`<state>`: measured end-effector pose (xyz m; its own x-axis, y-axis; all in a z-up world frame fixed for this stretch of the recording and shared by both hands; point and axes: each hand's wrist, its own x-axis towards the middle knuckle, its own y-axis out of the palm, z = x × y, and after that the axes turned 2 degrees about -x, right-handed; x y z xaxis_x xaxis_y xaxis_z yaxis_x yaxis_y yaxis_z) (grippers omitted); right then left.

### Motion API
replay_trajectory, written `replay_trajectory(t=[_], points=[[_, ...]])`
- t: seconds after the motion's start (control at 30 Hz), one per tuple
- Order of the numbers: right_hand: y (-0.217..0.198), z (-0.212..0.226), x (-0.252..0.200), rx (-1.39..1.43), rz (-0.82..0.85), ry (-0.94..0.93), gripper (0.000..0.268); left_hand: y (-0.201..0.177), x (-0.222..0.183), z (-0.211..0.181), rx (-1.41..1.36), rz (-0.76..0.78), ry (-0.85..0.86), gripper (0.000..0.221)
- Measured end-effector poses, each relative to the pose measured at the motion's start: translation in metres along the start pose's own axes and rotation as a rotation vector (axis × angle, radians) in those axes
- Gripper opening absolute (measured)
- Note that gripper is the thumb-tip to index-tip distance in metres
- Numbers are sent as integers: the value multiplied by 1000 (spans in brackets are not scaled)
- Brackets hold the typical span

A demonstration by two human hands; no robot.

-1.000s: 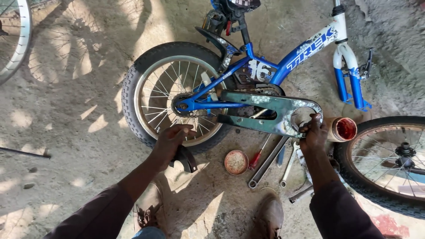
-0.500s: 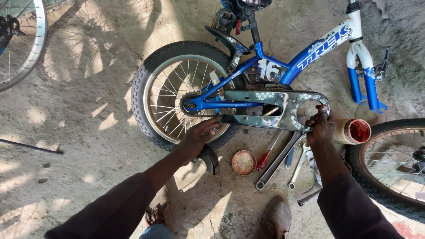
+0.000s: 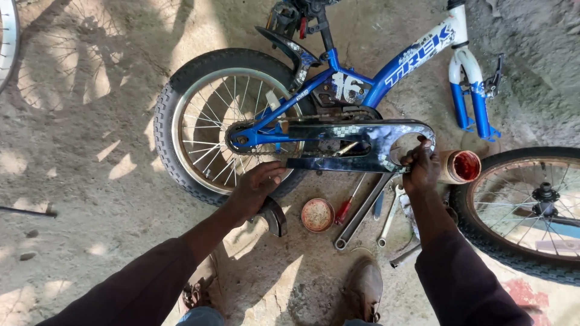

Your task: Installing a bicycle chain and its protective guard using a wrench and screwdriver.

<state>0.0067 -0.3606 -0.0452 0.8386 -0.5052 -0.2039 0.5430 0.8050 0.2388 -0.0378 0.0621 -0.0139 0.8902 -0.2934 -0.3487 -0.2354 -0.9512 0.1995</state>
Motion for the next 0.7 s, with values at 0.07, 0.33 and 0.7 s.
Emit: replay_trajectory(t=[0.07,0.33,0.7], points=[[-2,-9,0,1,22,3,28,-3,-2,15,56,-6,-35,51],[-6,-26,12,-2,43,-10,27,-2,-1,18,150,-31,-57,57],[7,-14,-11,10,112,2,30,1,-12,9,-3,-146,-46,29]])
